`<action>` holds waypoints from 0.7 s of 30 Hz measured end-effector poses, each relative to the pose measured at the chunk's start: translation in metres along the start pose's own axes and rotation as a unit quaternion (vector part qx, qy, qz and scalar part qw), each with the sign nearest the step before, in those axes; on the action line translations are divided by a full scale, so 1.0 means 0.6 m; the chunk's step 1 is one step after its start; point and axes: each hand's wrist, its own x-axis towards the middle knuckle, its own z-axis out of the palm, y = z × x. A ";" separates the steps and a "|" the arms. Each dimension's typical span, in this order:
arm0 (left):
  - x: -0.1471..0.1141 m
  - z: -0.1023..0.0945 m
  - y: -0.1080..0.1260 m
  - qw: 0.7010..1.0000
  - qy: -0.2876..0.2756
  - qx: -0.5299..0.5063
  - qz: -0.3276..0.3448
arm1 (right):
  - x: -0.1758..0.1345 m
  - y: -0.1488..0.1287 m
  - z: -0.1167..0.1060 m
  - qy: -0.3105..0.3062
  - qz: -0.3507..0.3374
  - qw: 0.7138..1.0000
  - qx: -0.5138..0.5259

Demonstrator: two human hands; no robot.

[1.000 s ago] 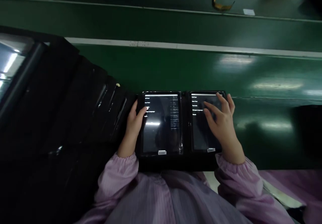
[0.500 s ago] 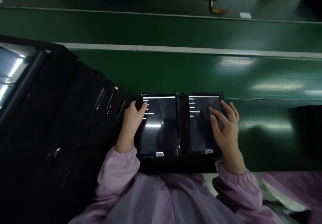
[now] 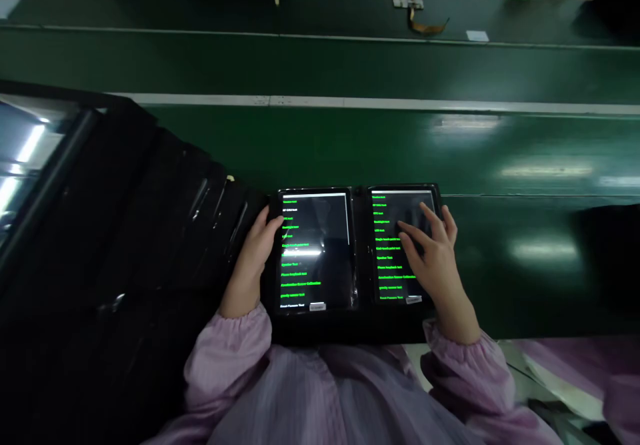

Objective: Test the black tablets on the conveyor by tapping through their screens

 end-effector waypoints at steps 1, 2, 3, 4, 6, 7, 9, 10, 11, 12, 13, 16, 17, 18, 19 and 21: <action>-0.002 -0.001 -0.003 1.000 -0.002 -0.019 -0.003 | 0.000 0.000 0.000 0.004 0.000 1.000 0.007; -0.002 -0.001 -0.007 0.999 -0.007 -0.035 -0.003 | 0.000 0.001 0.000 0.013 0.001 1.000 0.012; -0.002 -0.001 -0.011 0.999 -0.014 -0.046 -0.001 | 0.000 0.001 -0.002 0.024 0.003 1.000 0.014; -0.001 -0.001 -0.014 0.998 -0.022 -0.052 0.004 | 0.000 0.001 -0.004 0.034 0.006 0.999 0.015; 0.001 0.000 -0.019 0.998 -0.039 -0.054 0.015 | 0.001 0.000 -0.011 0.050 0.012 0.999 0.015; 0.003 0.001 -0.020 0.997 -0.045 -0.054 0.020 | 0.002 -0.002 -0.016 0.055 0.013 0.998 0.016; 0.003 0.002 -0.021 0.997 -0.039 -0.056 0.022 | 0.006 -0.011 -0.029 0.063 0.009 0.998 0.024; 0.001 0.002 -0.021 0.998 -0.029 -0.059 0.019 | 0.010 -0.018 -0.036 0.064 0.005 0.997 0.032; -0.003 0.001 -0.021 0.998 -0.019 -0.062 0.014 | 0.015 -0.028 -0.043 0.061 0.001 0.997 0.045; -0.009 0.000 -0.022 0.998 -0.012 -0.065 0.008 | 0.023 -0.041 -0.050 0.054 -0.004 0.997 0.062; -0.016 -0.002 -0.022 0.998 -0.009 -0.068 0.000 | 0.034 -0.055 -0.055 0.042 -0.011 0.996 0.082; -0.048 -0.011 -0.021 0.996 -0.022 -0.086 -0.013 | 0.084 -0.113 -0.057 -0.020 -0.065 0.985 0.158; -0.062 -0.014 -0.019 0.995 -0.020 -0.099 -0.009 | 0.108 -0.136 -0.051 -0.044 -0.095 0.977 0.184; -0.079 -0.020 -0.014 0.993 -0.019 -0.115 -0.001 | 0.134 -0.162 -0.041 -0.067 -0.125 0.968 0.207; -0.100 -0.028 -0.008 0.991 -0.021 -0.133 0.011 | 0.163 -0.189 -0.026 -0.087 -0.154 0.957 0.228; -0.151 -0.057 0.009 0.985 -0.058 -0.160 0.025 | 0.225 -0.247 0.011 -0.113 -0.189 0.942 0.255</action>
